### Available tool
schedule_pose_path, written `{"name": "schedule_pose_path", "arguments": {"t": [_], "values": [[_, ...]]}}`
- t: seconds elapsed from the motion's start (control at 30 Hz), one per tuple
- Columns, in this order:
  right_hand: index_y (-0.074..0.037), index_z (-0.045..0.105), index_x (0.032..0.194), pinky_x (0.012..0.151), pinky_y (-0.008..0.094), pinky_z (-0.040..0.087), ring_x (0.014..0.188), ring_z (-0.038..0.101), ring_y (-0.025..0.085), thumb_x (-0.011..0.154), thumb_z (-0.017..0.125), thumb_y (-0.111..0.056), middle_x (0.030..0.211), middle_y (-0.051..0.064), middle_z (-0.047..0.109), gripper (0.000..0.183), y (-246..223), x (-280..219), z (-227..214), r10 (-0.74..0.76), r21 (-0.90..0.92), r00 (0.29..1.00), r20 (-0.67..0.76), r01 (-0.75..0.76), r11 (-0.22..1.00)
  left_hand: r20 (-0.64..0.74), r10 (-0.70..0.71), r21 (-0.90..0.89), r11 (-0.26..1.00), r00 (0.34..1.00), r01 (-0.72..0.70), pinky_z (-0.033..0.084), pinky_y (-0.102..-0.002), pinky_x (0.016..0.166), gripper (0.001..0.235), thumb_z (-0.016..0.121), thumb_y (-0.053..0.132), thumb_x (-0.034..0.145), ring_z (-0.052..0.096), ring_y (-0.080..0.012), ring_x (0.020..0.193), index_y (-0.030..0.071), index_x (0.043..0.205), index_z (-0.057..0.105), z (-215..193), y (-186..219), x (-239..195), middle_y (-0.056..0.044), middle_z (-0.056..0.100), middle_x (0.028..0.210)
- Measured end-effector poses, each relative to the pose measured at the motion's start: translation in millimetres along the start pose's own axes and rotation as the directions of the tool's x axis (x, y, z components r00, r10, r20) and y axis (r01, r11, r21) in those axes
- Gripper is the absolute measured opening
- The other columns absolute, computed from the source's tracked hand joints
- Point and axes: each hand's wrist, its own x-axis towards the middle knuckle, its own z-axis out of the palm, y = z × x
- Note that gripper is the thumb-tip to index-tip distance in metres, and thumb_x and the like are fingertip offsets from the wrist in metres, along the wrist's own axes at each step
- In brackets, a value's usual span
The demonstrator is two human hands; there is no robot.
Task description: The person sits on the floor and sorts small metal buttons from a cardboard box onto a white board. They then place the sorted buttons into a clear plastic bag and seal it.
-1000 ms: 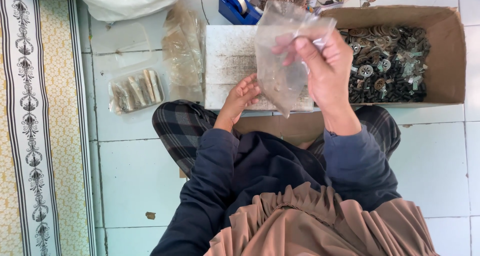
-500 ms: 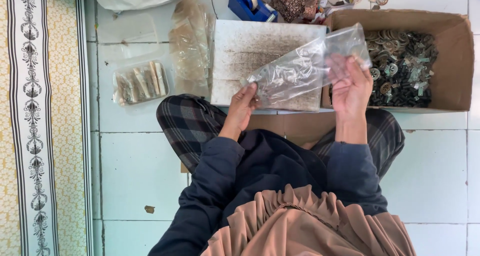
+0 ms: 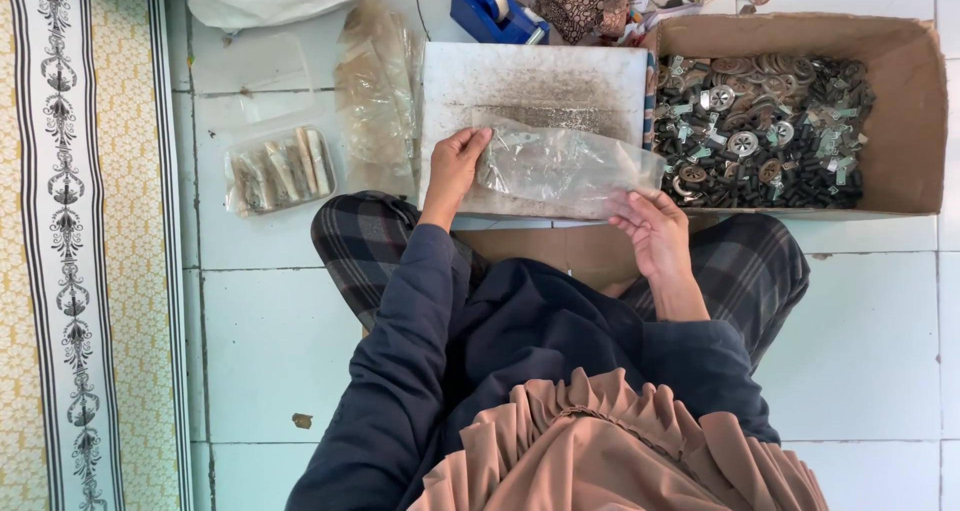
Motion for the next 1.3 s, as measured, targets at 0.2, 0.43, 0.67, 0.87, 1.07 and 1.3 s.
{"name": "schedule_pose_path", "arguments": {"t": [0.2, 0.43, 0.67, 0.87, 1.07, 1.3], "values": [[0.0, 0.068, 0.103, 0.065, 0.047, 0.067, 0.08, 0.078, 0.037, 0.088, 0.075, 0.0, 0.095, 0.022, 0.075, 0.017, 20, -10, -14, 0.114, -0.066, 0.977, 0.179, -0.104, 0.992, 0.135, 0.148, 0.054, 0.986, 0.98, -0.157, 0.054, -0.051, 0.093, 0.034, 0.064, 0.04, 0.107, 0.068, -0.0379, 0.112, 0.011, 0.117, 0.078, 7, -16, 30, -0.02, 0.077, 0.106], [0.005, 0.072, 0.1, 0.065, 0.052, 0.067, 0.081, 0.078, 0.04, 0.083, 0.073, 0.006, 0.092, 0.025, 0.076, 0.017, -3, -76, 35, 0.155, -0.099, 0.934, 0.32, -0.13, 0.987, 0.175, 0.086, -0.006, 0.996, 0.981, -0.086, 0.053, -0.042, 0.094, 0.028, 0.064, 0.043, 0.104, 0.069, -0.0219, 0.103, 0.022, 0.111, 0.081, 19, 15, 36, -0.006, 0.078, 0.101], [0.012, 0.068, 0.104, 0.071, 0.053, 0.066, 0.091, 0.076, 0.043, 0.093, 0.07, -0.001, 0.102, 0.032, 0.074, 0.017, 20, -52, 9, 0.213, -0.199, 0.935, 0.285, -0.16, 0.967, 0.177, 0.339, 0.422, 0.822, 0.924, -0.383, 0.061, -0.043, 0.084, 0.023, 0.06, 0.024, 0.106, 0.074, -0.0307, 0.096, 0.016, 0.122, 0.074, 25, 36, 24, -0.012, 0.073, 0.105], [0.012, 0.069, 0.106, 0.071, 0.054, 0.066, 0.09, 0.076, 0.045, 0.098, 0.069, -0.011, 0.1, 0.032, 0.073, 0.025, 10, -51, 24, 0.17, -0.218, 0.93, 0.325, -0.102, 0.971, 0.057, 0.305, 0.347, 0.887, 0.951, -0.305, 0.059, -0.045, 0.09, 0.025, 0.057, 0.015, 0.106, 0.07, -0.0353, 0.105, 0.011, 0.127, 0.07, -2, 25, -9, -0.016, 0.066, 0.112], [0.008, 0.069, 0.111, 0.079, 0.048, 0.066, 0.092, 0.077, 0.038, 0.105, 0.059, -0.019, 0.102, 0.032, 0.073, 0.029, -41, -14, 98, 0.126, -0.276, 0.856, 0.501, 0.02, 0.961, -0.064, 0.196, 0.14, 0.973, 0.979, -0.186, 0.054, -0.04, 0.095, 0.028, 0.053, 0.009, 0.107, 0.065, -0.0224, 0.103, 0.01, 0.129, 0.069, -15, 29, -57, -0.014, 0.064, 0.11], [-0.005, 0.07, 0.092, 0.073, 0.033, 0.067, 0.092, 0.081, 0.031, 0.098, 0.069, -0.028, 0.097, 0.02, 0.078, 0.024, -131, -21, 206, -0.116, -0.136, 0.866, 0.487, 0.207, 0.969, -0.085, 0.018, -0.038, 0.999, 0.996, -0.021, 0.057, -0.027, 0.091, 0.029, 0.055, 0.014, 0.103, 0.067, -0.0109, 0.091, 0.007, 0.125, 0.073, -30, 0, -37, -0.003, 0.073, 0.103]]}}
